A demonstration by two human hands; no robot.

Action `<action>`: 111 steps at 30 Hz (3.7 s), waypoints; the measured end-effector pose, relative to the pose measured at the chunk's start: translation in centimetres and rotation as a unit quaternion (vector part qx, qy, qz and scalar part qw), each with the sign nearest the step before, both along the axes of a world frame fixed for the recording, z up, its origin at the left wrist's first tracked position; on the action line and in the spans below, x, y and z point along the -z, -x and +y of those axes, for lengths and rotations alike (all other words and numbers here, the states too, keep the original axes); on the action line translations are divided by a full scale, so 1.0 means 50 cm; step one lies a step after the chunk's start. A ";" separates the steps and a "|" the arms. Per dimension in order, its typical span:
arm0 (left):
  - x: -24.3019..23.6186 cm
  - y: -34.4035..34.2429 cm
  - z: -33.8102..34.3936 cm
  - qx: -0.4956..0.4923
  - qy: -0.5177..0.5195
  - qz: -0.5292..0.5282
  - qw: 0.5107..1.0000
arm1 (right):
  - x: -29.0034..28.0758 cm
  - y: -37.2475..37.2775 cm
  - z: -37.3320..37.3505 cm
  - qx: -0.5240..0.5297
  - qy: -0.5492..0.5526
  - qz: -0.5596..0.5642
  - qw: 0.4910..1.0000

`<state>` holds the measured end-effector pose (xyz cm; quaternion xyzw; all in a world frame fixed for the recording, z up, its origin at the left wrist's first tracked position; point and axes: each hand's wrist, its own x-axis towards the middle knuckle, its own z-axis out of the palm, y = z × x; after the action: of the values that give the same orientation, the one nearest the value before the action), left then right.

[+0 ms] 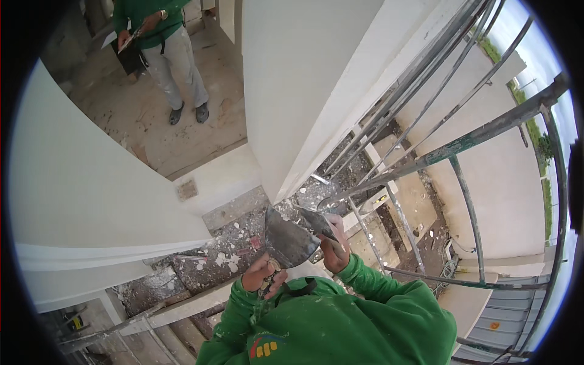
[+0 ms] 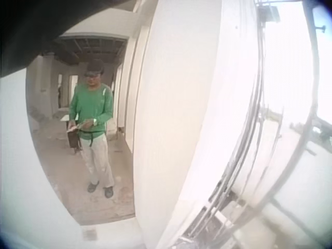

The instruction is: The person uses a trowel and a hawk to apply and smooth white plaster onto a wall corner. They repeatedly scoop plaster from the hawk onto the trowel and spread it evenly across the surface, smoothing the edges and corners.

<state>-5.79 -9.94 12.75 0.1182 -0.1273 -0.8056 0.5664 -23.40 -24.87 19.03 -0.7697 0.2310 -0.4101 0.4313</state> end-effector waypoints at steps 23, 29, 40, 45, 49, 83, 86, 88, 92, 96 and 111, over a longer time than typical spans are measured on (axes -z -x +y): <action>-0.110 0.034 0.027 -0.228 -0.002 -0.216 0.949 | -0.522 -0.130 -0.406 0.367 0.565 0.001 0.739; -0.092 0.024 0.066 -0.270 -0.051 -0.180 0.944 | -0.409 -0.154 -0.432 0.348 0.530 0.004 0.773; -0.089 -0.025 0.038 -0.179 -0.114 -0.241 0.947 | 0.056 -0.128 -0.385 0.301 0.457 0.100 0.831; -0.049 -0.028 0.032 -0.158 -0.183 -0.252 0.937 | 0.252 -0.126 -0.382 0.284 0.443 0.130 0.840; -0.017 -0.023 0.045 -0.145 -0.231 -0.254 0.928 | 0.415 -0.114 -0.397 0.278 0.443 0.137 0.841; -0.147 0.048 -0.034 -0.071 0.009 -0.169 0.983 | 0.079 0.109 -0.114 -0.157 -0.030 0.087 0.983; -0.159 0.047 -0.030 -0.131 -0.006 -0.232 0.964 | 0.208 0.140 -0.151 0.008 -0.092 0.072 0.993; -0.142 0.053 -0.029 -0.168 -0.037 -0.286 0.943 | 0.303 0.147 -0.169 0.087 -0.152 0.083 0.981; -0.108 0.076 -0.040 -0.194 -0.125 -0.426 0.875 | 0.542 0.157 -0.206 0.170 -0.194 0.245 0.934; -0.096 0.099 -0.029 -0.197 -0.175 -0.465 0.845 | 0.588 0.118 -0.253 0.178 -0.127 0.255 0.942; -0.080 0.154 -0.040 -0.204 -0.247 -0.465 0.825 | 0.559 0.016 -0.370 0.211 -0.039 0.221 0.951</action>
<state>-13.51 -11.93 16.74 0.6380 -0.1455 -0.5259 0.5434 -24.22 -43.38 -8.92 -0.7573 0.4939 -0.3020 0.3024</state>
